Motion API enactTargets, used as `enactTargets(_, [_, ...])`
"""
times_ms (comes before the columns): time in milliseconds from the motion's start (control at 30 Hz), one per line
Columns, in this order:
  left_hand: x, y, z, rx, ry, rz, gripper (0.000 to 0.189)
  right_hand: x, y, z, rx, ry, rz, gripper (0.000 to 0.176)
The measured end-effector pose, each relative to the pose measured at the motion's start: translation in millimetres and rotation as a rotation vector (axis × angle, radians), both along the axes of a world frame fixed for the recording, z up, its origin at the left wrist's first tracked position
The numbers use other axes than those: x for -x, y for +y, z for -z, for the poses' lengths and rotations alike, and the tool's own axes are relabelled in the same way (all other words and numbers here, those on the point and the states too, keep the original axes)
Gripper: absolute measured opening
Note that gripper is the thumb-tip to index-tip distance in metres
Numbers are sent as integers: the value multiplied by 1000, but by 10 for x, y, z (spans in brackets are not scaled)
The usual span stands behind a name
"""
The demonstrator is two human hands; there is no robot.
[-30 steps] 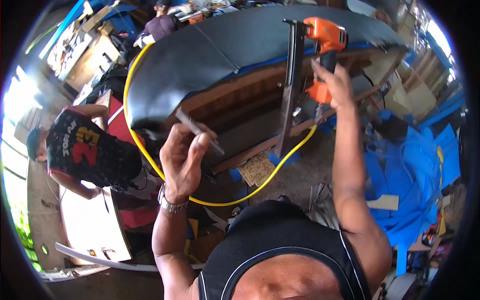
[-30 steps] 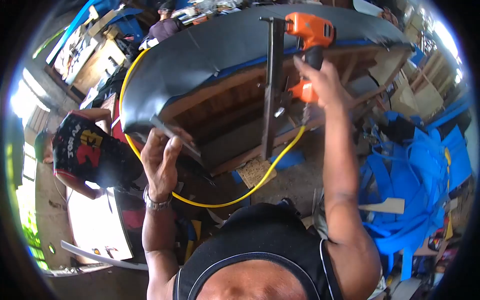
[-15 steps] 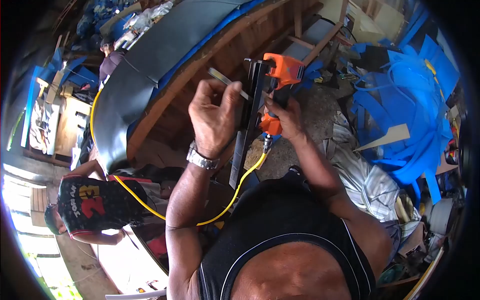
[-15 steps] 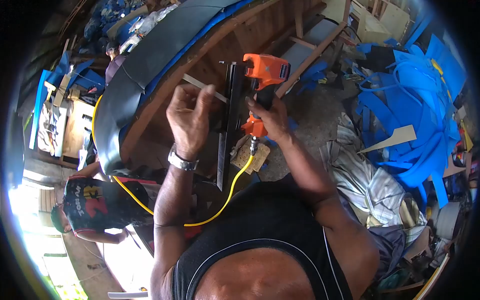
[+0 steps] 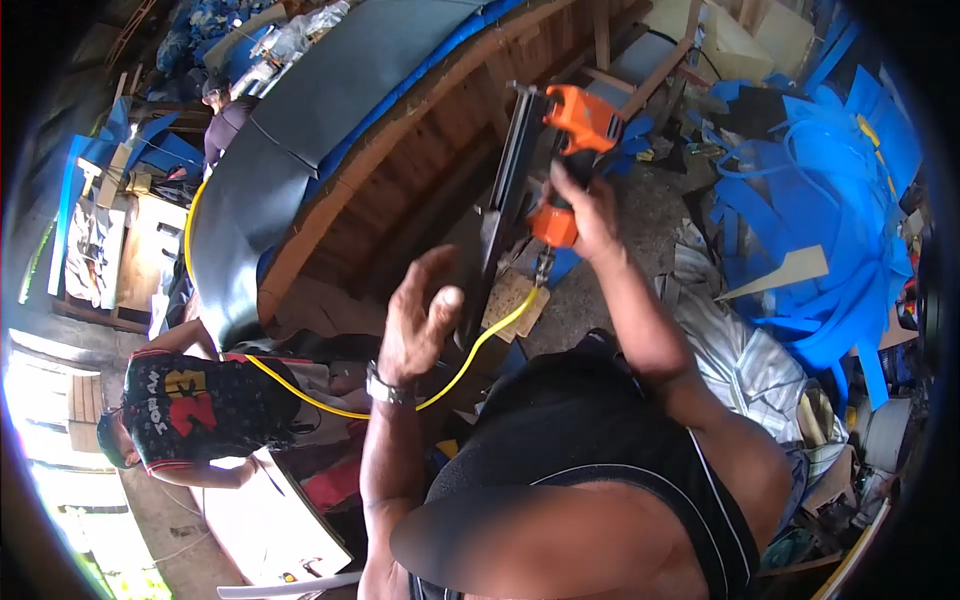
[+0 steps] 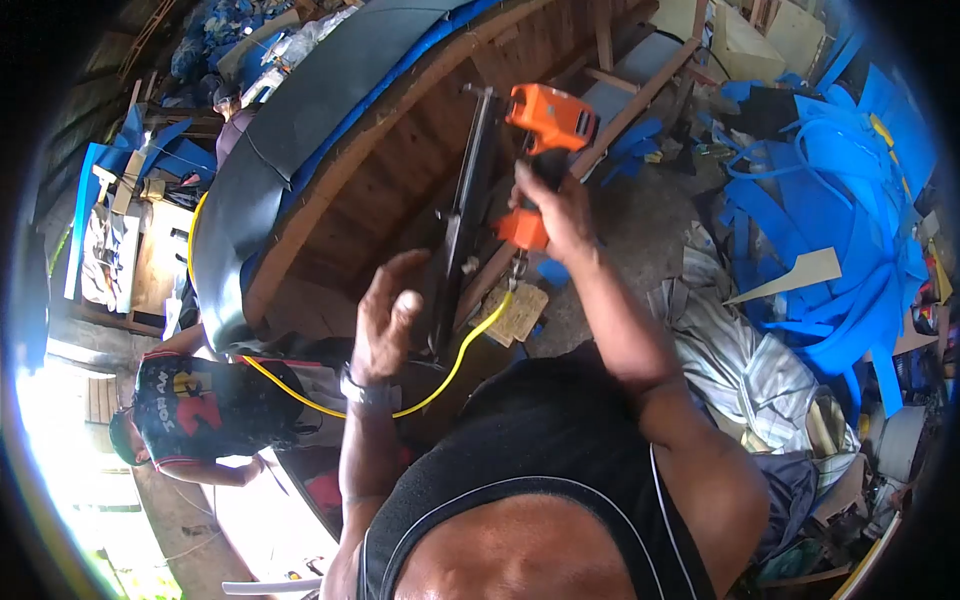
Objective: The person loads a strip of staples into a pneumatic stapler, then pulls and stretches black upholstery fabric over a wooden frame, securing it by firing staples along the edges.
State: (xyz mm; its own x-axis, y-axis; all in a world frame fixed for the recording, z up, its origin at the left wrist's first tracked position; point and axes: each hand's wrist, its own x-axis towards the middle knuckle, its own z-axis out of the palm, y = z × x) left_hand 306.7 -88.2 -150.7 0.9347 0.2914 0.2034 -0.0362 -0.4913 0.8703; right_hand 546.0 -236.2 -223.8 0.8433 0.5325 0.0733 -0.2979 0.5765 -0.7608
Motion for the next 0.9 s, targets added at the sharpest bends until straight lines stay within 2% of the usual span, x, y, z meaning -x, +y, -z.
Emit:
enactTargets(67, [138,-269,143,187,-10,-69,64,-20,57,-113,-40,19,25,28])
enactTargets(133, [100,-398,339,56,-67,-308,51,50,131,-235,-34,-10,27,29])
enactTargets(233, [-14,-377,391,60,-131,-492,43,101,271,-298,29,-139,55,34])
enactTargets(267, [-80,-343,400,107,-201,-521,46,190,296,-340,55,-163,58,36])
enactTargets(333, [-237,-283,348,151,-330,-527,53,412,346,-468,101,-218,75,39])
enactTargets(367, [-319,-281,277,203,-404,-505,64,525,374,-534,100,-244,98,41])
enactTargets(400, [-368,-171,308,217,-401,-450,77,601,381,-558,109,-287,102,38])
enactTargets(467, [-431,-133,25,93,-286,-429,85,731,355,-545,191,-502,68,37])
enactTargets(600, [-527,-56,98,286,-327,-422,67,873,309,-647,119,-687,172,38])
enactTargets(667, [-543,-101,32,252,-284,-483,56,861,244,-719,111,-745,166,39])
enactTargets(733, [-583,-140,27,353,-255,-492,53,874,188,-796,200,-897,220,41])
enactTargets(800, [-576,-183,42,336,-210,-502,50,876,179,-751,241,-929,238,42])
enactTargets(900, [-581,-137,162,283,-274,-519,51,890,194,-652,210,-921,196,42])
